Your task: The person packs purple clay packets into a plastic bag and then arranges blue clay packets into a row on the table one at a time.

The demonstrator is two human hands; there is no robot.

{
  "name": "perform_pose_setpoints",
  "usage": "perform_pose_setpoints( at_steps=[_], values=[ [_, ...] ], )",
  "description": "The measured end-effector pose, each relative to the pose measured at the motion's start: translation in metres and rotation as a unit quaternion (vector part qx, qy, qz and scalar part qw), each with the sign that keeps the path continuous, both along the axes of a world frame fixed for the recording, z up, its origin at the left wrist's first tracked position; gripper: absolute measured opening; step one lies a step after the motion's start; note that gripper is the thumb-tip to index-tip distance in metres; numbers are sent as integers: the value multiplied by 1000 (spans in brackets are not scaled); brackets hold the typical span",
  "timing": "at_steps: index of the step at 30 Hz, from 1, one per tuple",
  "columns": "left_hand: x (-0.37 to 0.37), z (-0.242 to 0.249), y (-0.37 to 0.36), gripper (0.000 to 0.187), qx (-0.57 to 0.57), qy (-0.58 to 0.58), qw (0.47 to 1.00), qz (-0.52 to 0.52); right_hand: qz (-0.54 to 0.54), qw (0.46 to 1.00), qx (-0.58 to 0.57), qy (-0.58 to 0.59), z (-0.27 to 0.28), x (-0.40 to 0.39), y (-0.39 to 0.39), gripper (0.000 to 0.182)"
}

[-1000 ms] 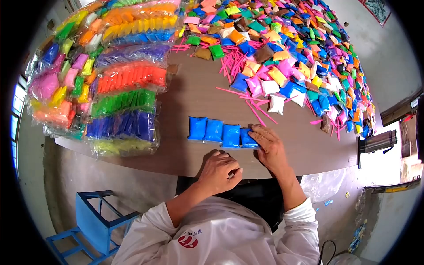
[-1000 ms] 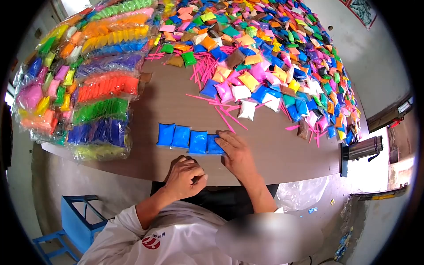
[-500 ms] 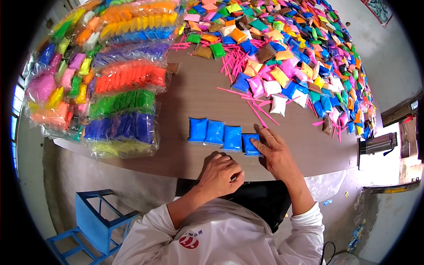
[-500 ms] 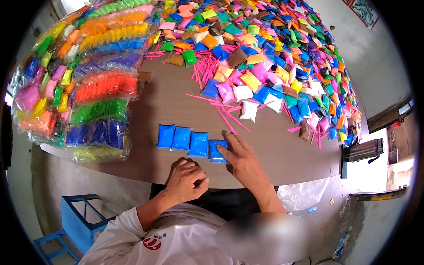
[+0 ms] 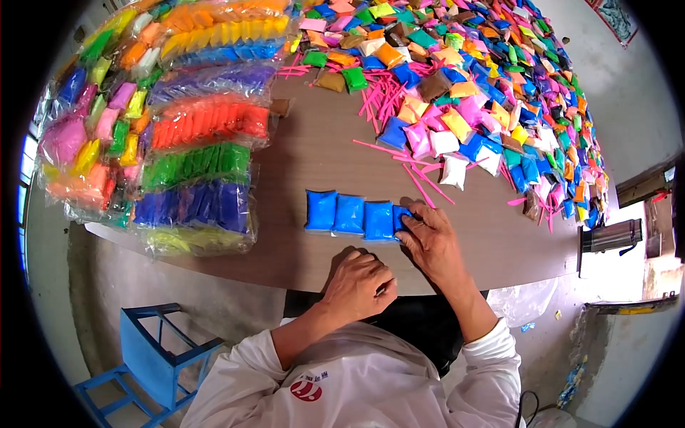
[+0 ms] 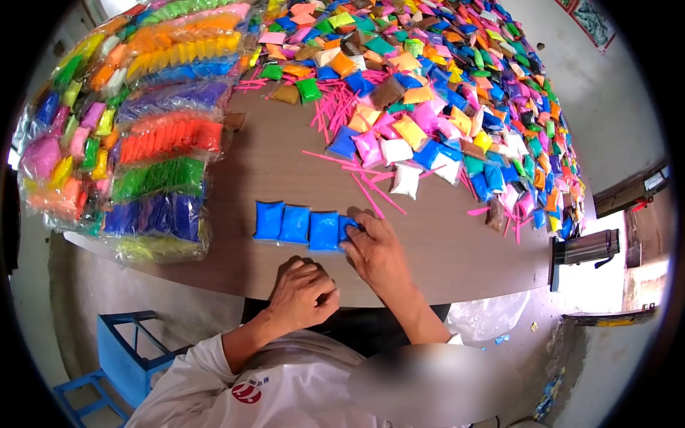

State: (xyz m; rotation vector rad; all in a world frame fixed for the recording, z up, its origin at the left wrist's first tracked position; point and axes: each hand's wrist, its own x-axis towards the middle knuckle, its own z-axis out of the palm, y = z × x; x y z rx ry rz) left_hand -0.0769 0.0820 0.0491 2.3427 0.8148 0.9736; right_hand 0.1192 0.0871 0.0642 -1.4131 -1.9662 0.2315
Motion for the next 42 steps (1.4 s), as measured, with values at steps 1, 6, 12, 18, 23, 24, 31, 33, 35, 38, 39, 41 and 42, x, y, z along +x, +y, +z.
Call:
perform_pose_setpoints(
  at_steps=[1,6,12,18,23,24,31,33,35,38,39,41,42],
  values=[
    [0,-1,0,15,0,0,1000,1,-11,1000,0,6,1,-2,1,38],
    [-2,-1,-1,12,1,-6,1000,-5,-5,1000,-20,3,15,-16,6,41],
    [-3,-2,0,12,4,-17,1000,-9,7,1000,-8,-28,-2,-24,21,42],
    [-4,-2,0,13,2,-9,1000,-10,4,998,31,-51,20,-38,35,44],
    [-4,-1,-1,10,-8,-10,1000,-11,102,990,21,-97,-2,-60,55,46],
    [-3,-2,0,10,-3,-29,1000,-8,101,990,22,-98,-2,-68,58,46],
    [0,-2,-1,11,16,-74,997,12,88,995,31,-27,-1,-82,65,37],
    [-6,1,0,10,14,10,1000,1,25,999,31,31,8,-61,55,35],
    [-4,0,1,10,17,4,1000,0,-11,999,26,42,24,-33,40,35],
    [-1,-1,1,10,17,-1,1000,-3,-57,994,-67,70,35,-9,21,39],
    [-1,-2,0,10,14,0,1000,-4,-66,990,-112,59,33,-6,15,41],
    [1,-3,-1,11,16,-4,1000,-1,-78,984,-155,48,26,-6,11,43],
    [1,-3,0,11,18,-9,1000,4,-69,989,-115,56,18,-13,13,44]
  ],
)
